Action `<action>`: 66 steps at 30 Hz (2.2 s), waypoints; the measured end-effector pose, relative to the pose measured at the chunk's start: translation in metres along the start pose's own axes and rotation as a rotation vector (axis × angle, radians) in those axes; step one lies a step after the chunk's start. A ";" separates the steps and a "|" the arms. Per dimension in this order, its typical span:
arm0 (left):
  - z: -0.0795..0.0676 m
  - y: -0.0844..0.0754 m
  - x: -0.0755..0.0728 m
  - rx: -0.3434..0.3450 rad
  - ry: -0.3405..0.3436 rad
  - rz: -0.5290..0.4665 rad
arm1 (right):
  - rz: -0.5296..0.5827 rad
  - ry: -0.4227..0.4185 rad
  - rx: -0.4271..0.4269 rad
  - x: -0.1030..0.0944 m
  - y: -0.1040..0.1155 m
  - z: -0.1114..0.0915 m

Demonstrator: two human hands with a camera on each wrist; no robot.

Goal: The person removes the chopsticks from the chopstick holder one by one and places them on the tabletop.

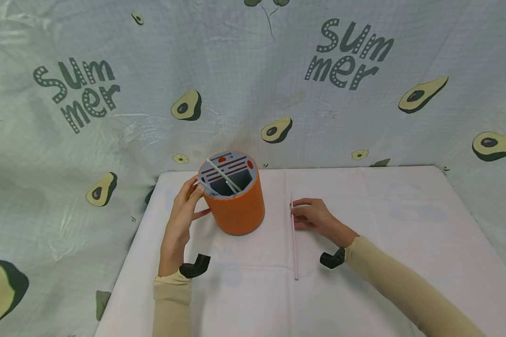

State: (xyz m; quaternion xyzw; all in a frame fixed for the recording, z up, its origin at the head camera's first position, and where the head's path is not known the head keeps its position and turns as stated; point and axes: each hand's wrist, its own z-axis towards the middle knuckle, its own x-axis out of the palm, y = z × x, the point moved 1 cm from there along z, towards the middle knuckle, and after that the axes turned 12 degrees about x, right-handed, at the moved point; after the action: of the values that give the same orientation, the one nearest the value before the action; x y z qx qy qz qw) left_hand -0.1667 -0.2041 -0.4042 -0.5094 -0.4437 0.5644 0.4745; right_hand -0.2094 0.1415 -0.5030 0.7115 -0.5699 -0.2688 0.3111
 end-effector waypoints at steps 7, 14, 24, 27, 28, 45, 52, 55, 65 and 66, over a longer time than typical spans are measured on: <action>0.000 0.001 0.000 -0.001 0.000 0.002 | -0.003 -0.012 -0.016 0.004 -0.003 0.008; 0.000 0.001 0.000 0.002 0.001 0.006 | -0.107 -0.096 -0.026 0.012 -0.002 0.013; 0.000 0.001 0.002 0.002 -0.001 -0.002 | -0.262 -0.214 -0.099 0.017 -0.007 0.015; 0.000 0.001 0.002 -0.002 -0.001 -0.001 | -0.277 -0.221 -0.115 0.017 -0.009 0.015; 0.000 0.001 0.002 -0.003 -0.001 0.000 | -0.275 -0.218 -0.117 0.017 -0.009 0.015; -0.001 0.000 0.001 -0.004 -0.013 0.002 | -0.177 -0.093 -0.185 0.008 0.005 0.006; -0.001 0.001 0.001 -0.001 -0.013 0.001 | -0.171 0.002 -0.342 0.005 0.011 -0.003; -0.001 0.001 0.001 -0.003 -0.015 0.006 | -0.166 0.039 -0.396 0.005 0.014 -0.007; -0.001 0.002 0.002 -0.003 -0.021 0.008 | -0.225 0.119 -0.622 0.015 0.025 -0.024; -0.001 0.003 0.002 -0.003 -0.021 0.008 | -0.232 0.114 -0.647 0.017 0.027 -0.026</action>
State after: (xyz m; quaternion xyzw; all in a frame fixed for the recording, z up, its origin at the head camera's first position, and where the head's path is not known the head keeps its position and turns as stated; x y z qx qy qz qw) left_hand -0.1661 -0.2027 -0.4071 -0.5059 -0.4475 0.5708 0.4669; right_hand -0.2039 0.1245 -0.4659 0.6498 -0.3523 -0.4291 0.5192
